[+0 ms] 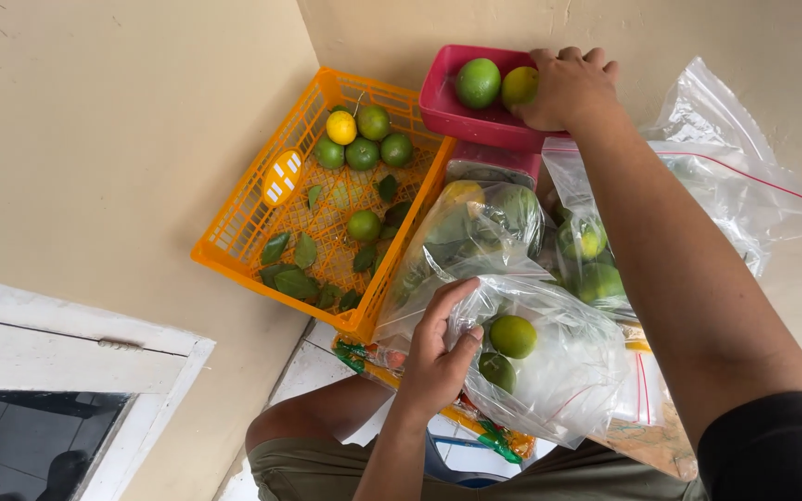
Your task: The person sorts limes by hand between an orange crate and a red container, then places them into plastic bags one at a time.
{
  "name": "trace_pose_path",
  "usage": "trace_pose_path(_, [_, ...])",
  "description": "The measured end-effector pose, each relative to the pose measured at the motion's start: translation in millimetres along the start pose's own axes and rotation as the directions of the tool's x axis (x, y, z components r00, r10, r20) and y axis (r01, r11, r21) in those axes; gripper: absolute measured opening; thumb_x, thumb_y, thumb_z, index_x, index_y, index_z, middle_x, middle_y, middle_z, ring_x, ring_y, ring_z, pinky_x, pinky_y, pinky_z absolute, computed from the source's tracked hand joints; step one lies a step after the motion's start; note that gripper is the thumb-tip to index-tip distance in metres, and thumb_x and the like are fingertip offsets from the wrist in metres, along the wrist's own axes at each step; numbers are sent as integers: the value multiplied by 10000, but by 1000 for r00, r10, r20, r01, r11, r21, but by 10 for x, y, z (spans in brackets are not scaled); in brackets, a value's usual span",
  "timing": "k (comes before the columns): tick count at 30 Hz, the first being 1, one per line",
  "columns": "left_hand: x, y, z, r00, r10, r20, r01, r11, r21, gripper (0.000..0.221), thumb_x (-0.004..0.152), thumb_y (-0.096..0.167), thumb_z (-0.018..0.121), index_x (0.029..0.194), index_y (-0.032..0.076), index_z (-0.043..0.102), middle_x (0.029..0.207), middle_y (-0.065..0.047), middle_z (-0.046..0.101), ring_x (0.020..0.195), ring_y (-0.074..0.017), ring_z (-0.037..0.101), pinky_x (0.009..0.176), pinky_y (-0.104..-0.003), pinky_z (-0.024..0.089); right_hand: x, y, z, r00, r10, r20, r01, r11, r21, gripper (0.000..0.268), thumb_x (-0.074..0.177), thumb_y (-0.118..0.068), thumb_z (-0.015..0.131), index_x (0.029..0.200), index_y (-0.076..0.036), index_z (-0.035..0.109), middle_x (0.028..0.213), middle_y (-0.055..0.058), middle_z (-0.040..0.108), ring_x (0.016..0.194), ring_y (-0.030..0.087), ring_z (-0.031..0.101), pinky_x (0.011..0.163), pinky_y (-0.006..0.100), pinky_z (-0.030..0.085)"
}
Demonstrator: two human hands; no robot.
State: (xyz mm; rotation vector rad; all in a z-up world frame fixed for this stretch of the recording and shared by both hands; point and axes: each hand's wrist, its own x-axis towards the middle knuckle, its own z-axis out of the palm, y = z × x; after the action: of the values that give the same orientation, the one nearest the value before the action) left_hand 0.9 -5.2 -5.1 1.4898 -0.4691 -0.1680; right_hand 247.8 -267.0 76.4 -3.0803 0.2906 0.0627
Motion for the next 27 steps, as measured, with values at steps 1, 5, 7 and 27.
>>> trace_pose_path(1, [10,-6,-19,1000,0,-6,0,1000,-1,513,945,146,538,1447,49,507,1470,-130,542,1422,-273,483,1188,-401,387,62,41,22,1000,-6,0,6,1000,-2,864,877,-630,631,1576,-195,370,1465,244,493,1328,492,391,1030,597,345])
trace_pose_path(5, [-10,-76,-38,1000,-25,3,25,1000,-7,520,949,141,535,1460,49,499,1491,-124,528,1441,-269,466,1201,-404,369,186,221,201,995,100,19,-98,993,-67,915,758,-538,830,1467,-82,474,1397,285,480,1262,495,426,1009,572,387])
trace_pose_path(7, [13,-84,-32,1000,-9,3,9,1000,-8,518,953,145,531,1461,47,498,1487,-121,528,1438,-265,468,1200,-400,371,164,259,178,990,132,47,-127,987,-101,898,745,-541,848,1434,-61,530,1408,268,499,1279,479,437,1018,564,379])
trace_pose_path(27, [-12,-158,10,998,58,3,-58,997,-49,561,902,41,528,1463,47,496,1507,-140,524,1485,-297,446,1266,-424,341,-2963,17,350,943,-328,60,96,439,893,538,724,-87,810,1160,-141,499,1008,66,663,738,161,690,551,266,580])
